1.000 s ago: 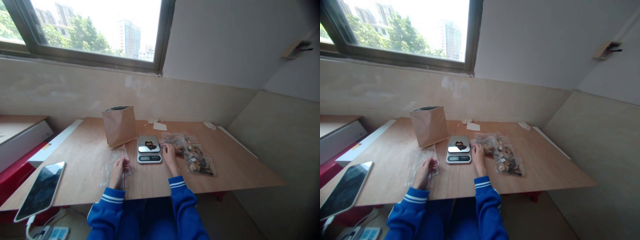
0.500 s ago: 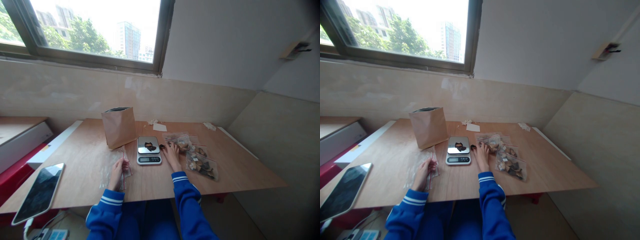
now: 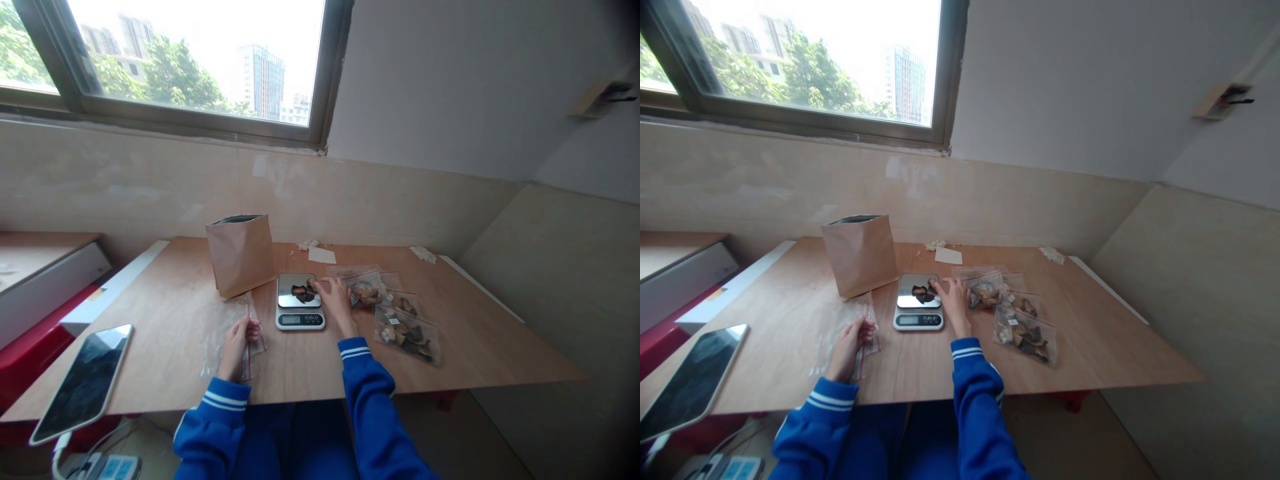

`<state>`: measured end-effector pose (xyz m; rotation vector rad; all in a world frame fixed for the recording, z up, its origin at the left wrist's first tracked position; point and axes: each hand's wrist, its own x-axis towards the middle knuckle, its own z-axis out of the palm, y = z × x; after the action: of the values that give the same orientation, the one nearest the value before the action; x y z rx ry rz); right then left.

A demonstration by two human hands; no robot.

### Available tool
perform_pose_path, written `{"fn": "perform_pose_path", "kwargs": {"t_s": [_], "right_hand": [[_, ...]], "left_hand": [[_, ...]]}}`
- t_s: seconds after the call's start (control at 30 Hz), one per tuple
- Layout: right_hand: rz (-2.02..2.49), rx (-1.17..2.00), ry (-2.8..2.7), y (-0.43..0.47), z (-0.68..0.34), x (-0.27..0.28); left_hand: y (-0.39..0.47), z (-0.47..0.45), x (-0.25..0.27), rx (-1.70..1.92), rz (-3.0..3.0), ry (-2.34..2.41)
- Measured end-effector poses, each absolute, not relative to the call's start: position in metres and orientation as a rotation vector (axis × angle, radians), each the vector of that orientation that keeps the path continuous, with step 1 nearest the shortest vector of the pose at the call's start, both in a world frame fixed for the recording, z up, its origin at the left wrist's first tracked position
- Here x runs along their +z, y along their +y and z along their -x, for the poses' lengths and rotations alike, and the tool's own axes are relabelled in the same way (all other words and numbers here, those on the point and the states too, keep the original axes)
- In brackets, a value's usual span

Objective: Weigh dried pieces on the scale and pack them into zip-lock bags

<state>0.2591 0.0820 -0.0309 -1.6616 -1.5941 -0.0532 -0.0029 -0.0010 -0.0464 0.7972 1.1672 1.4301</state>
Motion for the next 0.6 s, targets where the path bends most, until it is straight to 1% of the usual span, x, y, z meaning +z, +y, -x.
{"fn": "perform_pose_path", "kwargs": {"t_s": [0.2,0.3,0.43,0.53,0.6], "right_hand": [[1.528,0.062,-1.483,0.079,-0.271,-0.052],[1.500,0.073,-1.475,0.073,-0.280,-0.064],[1.464,0.103,-1.497,0.070,-0.284,-0.071],[1.453,0.124,-1.519,0.070,-0.283,-0.073],[1.445,0.130,-1.520,0.071,-0.284,-0.074]], "left_hand": [[-0.007,0.000,-0.038,1.407,-0.823,1.187],[-0.009,-0.006,-0.019,1.433,-0.983,1.220],[0.007,-0.010,0.044,1.610,-1.476,1.325],[0.042,-0.004,0.099,1.776,-1.837,1.453],[0.073,0.003,0.125,1.827,-2.058,1.566]]}}
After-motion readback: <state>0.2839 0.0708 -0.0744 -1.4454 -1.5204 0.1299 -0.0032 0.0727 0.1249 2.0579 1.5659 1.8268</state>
